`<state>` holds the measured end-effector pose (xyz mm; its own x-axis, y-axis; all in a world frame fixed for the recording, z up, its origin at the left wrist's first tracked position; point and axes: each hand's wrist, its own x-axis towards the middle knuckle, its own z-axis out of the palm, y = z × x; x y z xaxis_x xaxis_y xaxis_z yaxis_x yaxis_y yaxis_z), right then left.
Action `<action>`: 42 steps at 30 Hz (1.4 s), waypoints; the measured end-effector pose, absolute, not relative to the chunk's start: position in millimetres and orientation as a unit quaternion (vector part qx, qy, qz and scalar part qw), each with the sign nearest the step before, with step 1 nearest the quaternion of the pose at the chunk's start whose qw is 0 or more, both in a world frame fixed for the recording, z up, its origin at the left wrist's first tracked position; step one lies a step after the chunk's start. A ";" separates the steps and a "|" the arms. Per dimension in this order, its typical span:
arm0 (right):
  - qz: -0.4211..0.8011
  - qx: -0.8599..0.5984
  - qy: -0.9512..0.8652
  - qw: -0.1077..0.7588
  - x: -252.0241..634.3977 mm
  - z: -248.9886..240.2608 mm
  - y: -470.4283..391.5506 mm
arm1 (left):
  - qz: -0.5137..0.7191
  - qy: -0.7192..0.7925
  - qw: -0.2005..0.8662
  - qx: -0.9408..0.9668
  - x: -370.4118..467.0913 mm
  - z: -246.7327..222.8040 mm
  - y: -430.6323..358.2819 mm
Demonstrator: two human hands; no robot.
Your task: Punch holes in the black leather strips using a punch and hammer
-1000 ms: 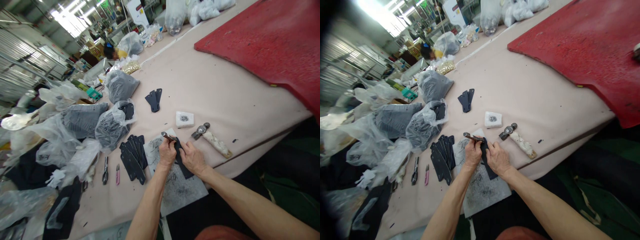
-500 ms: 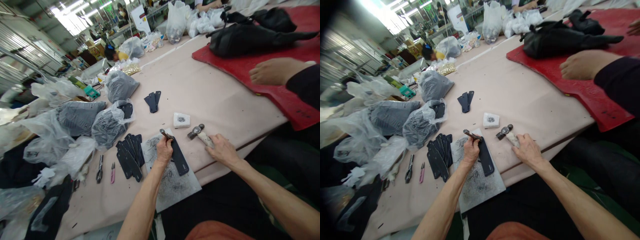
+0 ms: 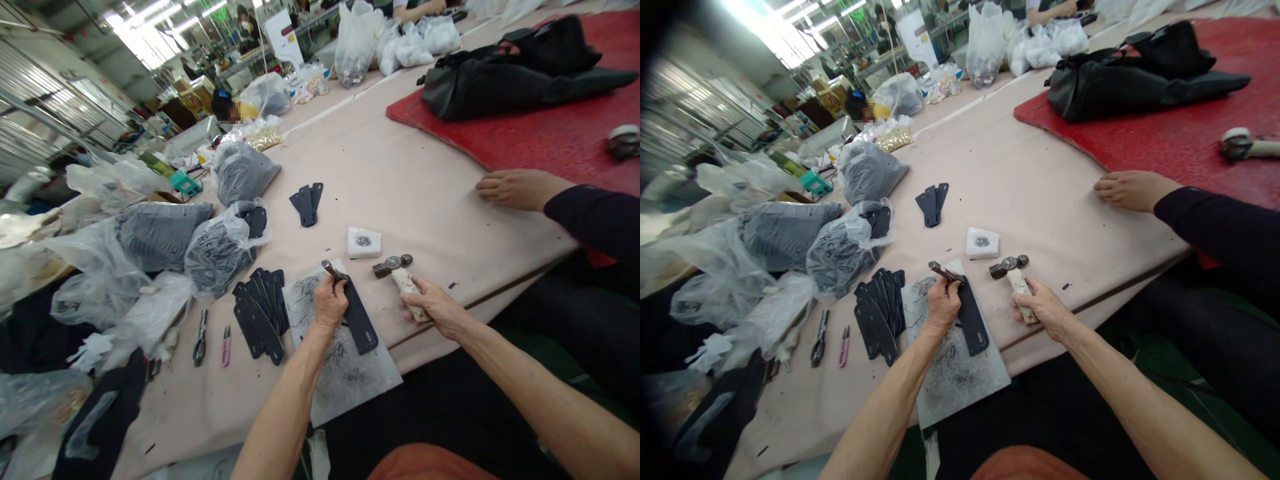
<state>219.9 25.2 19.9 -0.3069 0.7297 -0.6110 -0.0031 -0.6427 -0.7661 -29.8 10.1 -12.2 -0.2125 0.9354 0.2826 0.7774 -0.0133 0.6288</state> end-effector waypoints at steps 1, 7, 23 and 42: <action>0.743 -0.527 -0.321 0.260 220.2 18.3 22.9 | 0.356 0.692 0.112 0.618 -29.9 -12.7 10.0; 0.741 -0.547 -0.242 0.306 212.8 17.3 17.0 | 0.357 0.691 0.115 0.618 -30.0 -13.4 10.0; 0.214 -0.395 -0.805 0.388 172.9 209.2 46.2 | 0.346 0.687 0.113 0.629 -28.3 -6.6 9.8; 0.179 -0.338 -0.910 0.159 164.2 219.3 37.5 | 0.369 0.673 0.100 0.633 -29.2 -8.0 9.0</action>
